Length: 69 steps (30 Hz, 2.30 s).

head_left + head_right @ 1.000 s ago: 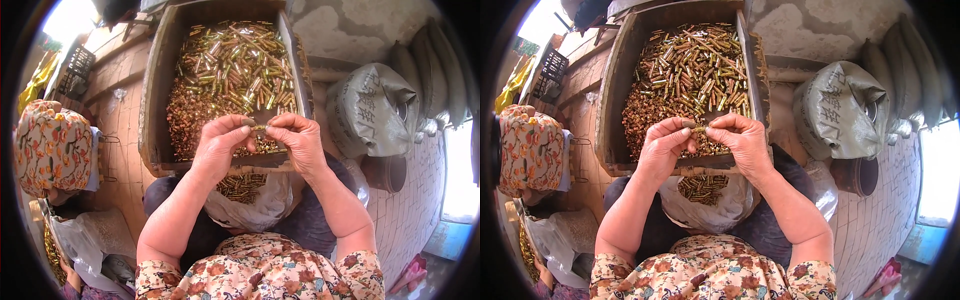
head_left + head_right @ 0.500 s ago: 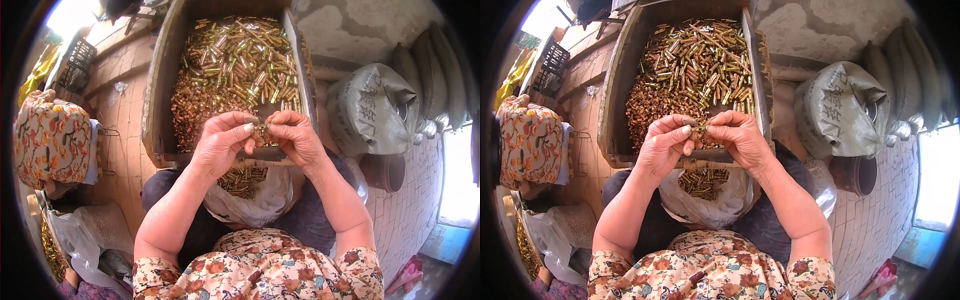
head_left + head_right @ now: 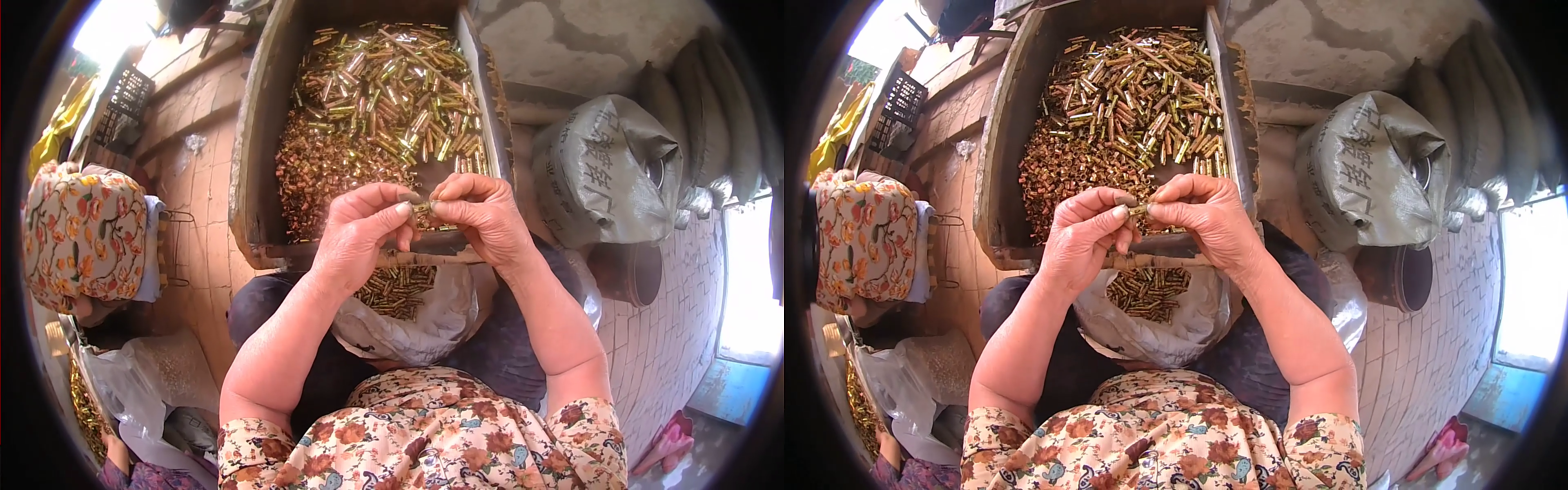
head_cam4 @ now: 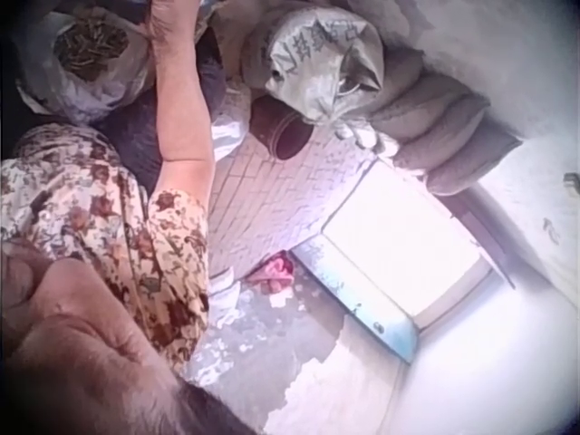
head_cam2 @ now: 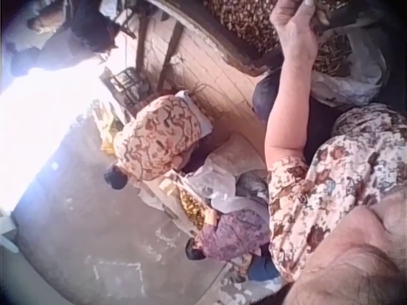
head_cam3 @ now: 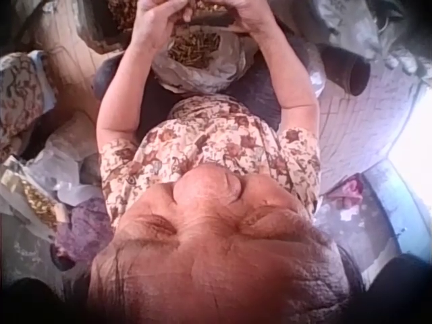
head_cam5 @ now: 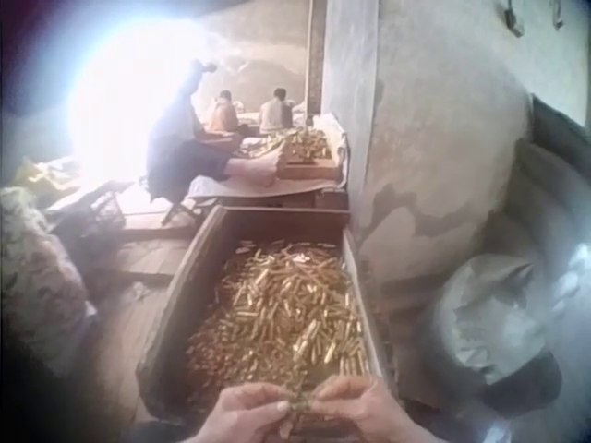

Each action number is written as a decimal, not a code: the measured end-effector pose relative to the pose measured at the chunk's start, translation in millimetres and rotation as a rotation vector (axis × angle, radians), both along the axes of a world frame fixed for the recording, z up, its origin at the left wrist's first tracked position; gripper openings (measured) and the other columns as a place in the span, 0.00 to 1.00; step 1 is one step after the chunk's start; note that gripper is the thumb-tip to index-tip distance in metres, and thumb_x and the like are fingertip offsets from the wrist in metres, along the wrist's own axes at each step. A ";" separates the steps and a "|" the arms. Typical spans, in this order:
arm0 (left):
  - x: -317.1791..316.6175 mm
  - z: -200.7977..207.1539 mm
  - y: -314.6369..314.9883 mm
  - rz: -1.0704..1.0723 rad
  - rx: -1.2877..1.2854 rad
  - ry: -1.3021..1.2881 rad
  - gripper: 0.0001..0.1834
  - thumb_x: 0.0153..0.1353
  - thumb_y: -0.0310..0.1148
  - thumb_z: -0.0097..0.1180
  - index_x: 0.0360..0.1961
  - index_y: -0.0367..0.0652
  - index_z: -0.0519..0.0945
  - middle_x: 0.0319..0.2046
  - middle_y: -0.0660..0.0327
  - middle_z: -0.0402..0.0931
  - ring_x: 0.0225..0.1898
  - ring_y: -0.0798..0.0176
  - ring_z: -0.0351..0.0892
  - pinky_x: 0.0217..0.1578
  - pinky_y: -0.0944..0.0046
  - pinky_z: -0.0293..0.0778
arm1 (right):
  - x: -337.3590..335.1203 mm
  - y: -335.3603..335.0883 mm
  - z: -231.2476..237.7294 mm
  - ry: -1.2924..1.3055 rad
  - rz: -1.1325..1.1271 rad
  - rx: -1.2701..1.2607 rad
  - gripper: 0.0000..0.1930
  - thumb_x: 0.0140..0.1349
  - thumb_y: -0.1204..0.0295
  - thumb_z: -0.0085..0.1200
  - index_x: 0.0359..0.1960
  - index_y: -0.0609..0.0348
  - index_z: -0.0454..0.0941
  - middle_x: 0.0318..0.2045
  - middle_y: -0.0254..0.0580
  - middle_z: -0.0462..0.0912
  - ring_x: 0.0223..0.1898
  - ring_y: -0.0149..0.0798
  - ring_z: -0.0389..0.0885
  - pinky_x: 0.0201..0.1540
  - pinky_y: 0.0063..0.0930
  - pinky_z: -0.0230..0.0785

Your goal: The person assembles metal components by fitting metal pieces together by hand from a wooden crate and dropping them into a bag.

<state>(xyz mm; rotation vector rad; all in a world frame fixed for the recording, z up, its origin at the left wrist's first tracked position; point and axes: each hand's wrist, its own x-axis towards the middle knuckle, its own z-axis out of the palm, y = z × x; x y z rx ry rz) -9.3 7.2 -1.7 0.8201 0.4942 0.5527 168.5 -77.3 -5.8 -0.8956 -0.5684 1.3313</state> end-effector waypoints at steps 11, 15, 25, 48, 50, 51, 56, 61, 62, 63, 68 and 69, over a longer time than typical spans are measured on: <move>-5.1 8.9 -1.4 -0.052 0.256 0.232 0.10 0.67 0.30 0.50 0.40 0.35 0.79 0.26 0.62 0.77 0.23 0.71 0.74 0.27 0.72 0.72 | 4.4 -6.7 0.1 -0.160 0.073 0.018 0.05 0.51 0.84 0.63 0.29 0.63 0.82 0.28 0.34 0.81 0.31 0.27 0.80 0.36 0.20 0.73; -10.5 11.2 5.3 0.052 0.512 0.369 0.10 0.67 0.30 0.50 0.40 0.34 0.79 0.26 0.64 0.76 0.23 0.73 0.73 0.28 0.72 0.72 | 5.7 -16.6 19.3 -0.542 0.338 -0.020 0.06 0.50 0.83 0.63 0.31 0.65 0.83 0.29 0.33 0.82 0.32 0.25 0.77 0.36 0.18 0.69; 4.4 6.6 37.2 0.242 0.754 0.481 0.07 0.62 0.26 0.57 0.39 0.33 0.80 0.27 0.68 0.78 0.31 0.79 0.73 0.34 0.76 0.70 | 27.2 38.2 4.0 -0.966 0.023 -0.046 0.06 0.55 0.79 0.57 0.34 0.65 0.83 0.28 0.34 0.84 0.32 0.23 0.77 0.37 0.20 0.70; 45.1 -27.1 62.3 -0.038 1.910 0.843 0.07 0.39 0.20 0.57 0.23 0.38 0.80 0.28 0.55 0.75 0.40 0.52 0.72 0.46 0.55 0.64 | 53.4 72.5 -35.2 -1.896 0.000 0.168 0.10 0.48 0.83 0.53 0.32 0.59 0.80 0.32 0.41 0.78 0.40 0.48 0.76 0.44 0.39 0.70; 46.9 -31.2 64.5 -0.036 1.882 0.846 0.07 0.39 0.20 0.57 0.23 0.38 0.80 0.29 0.55 0.75 0.41 0.52 0.72 0.46 0.55 0.64 | 51.7 71.1 -35.0 -1.887 -0.017 0.179 0.10 0.48 0.83 0.53 0.32 0.59 0.80 0.32 0.42 0.78 0.40 0.48 0.76 0.44 0.39 0.70; 47.8 -31.5 64.8 -0.035 1.856 0.848 0.07 0.39 0.20 0.57 0.24 0.38 0.80 0.29 0.55 0.75 0.41 0.51 0.72 0.46 0.55 0.64 | 51.0 70.7 -34.4 -1.876 -0.037 0.190 0.09 0.48 0.83 0.53 0.32 0.59 0.80 0.31 0.42 0.78 0.40 0.48 0.76 0.44 0.39 0.70; 48.5 -36.6 65.4 -0.012 1.880 0.842 0.06 0.41 0.20 0.55 0.24 0.38 0.78 0.29 0.54 0.74 0.40 0.51 0.72 0.46 0.54 0.65 | 45.7 70.5 -35.6 -1.805 -0.105 0.240 0.09 0.49 0.82 0.54 0.33 0.59 0.80 0.30 0.43 0.78 0.36 0.48 0.77 0.40 0.37 0.71; 47.8 -31.8 62.7 0.032 1.910 0.832 0.05 0.43 0.21 0.54 0.25 0.38 0.76 0.28 0.55 0.73 0.39 0.51 0.72 0.45 0.54 0.65 | 41.9 63.5 -25.3 -1.405 -0.172 0.189 0.09 0.54 0.81 0.56 0.37 0.60 0.82 0.29 0.37 0.81 0.28 0.35 0.79 0.33 0.26 0.70; 47.6 -29.0 60.9 -0.004 1.873 0.856 0.06 0.42 0.20 0.55 0.26 0.37 0.78 0.28 0.54 0.74 0.39 0.51 0.73 0.46 0.54 0.65 | 40.9 60.6 -22.9 -1.171 -0.164 0.090 0.09 0.55 0.80 0.57 0.38 0.59 0.82 0.29 0.35 0.82 0.28 0.29 0.77 0.32 0.22 0.69; 46.9 -26.4 59.2 -0.039 1.836 0.880 0.08 0.40 0.19 0.56 0.26 0.35 0.79 0.28 0.53 0.75 0.39 0.50 0.73 0.47 0.54 0.65 | 39.8 58.1 -20.4 -0.936 -0.154 -0.003 0.09 0.56 0.79 0.58 0.38 0.59 0.83 0.30 0.32 0.83 0.27 0.24 0.76 0.31 0.18 0.68; 43.3 -24.1 54.1 0.093 1.709 0.762 0.06 0.46 0.21 0.57 0.28 0.35 0.80 0.28 0.52 0.77 0.38 0.51 0.76 0.44 0.54 0.68 | 39.1 48.8 -12.9 -0.740 -0.148 -0.046 0.07 0.54 0.80 0.58 0.35 0.62 0.83 0.29 0.31 0.83 0.30 0.21 0.76 0.34 0.17 0.70; 42.4 -21.5 52.5 0.168 1.591 0.681 0.06 0.49 0.22 0.57 0.30 0.35 0.81 0.29 0.52 0.78 0.36 0.52 0.77 0.41 0.55 0.70 | 39.2 47.2 -12.7 -0.687 -0.152 -0.034 0.07 0.54 0.80 0.59 0.35 0.62 0.83 0.29 0.31 0.83 0.29 0.22 0.77 0.34 0.17 0.70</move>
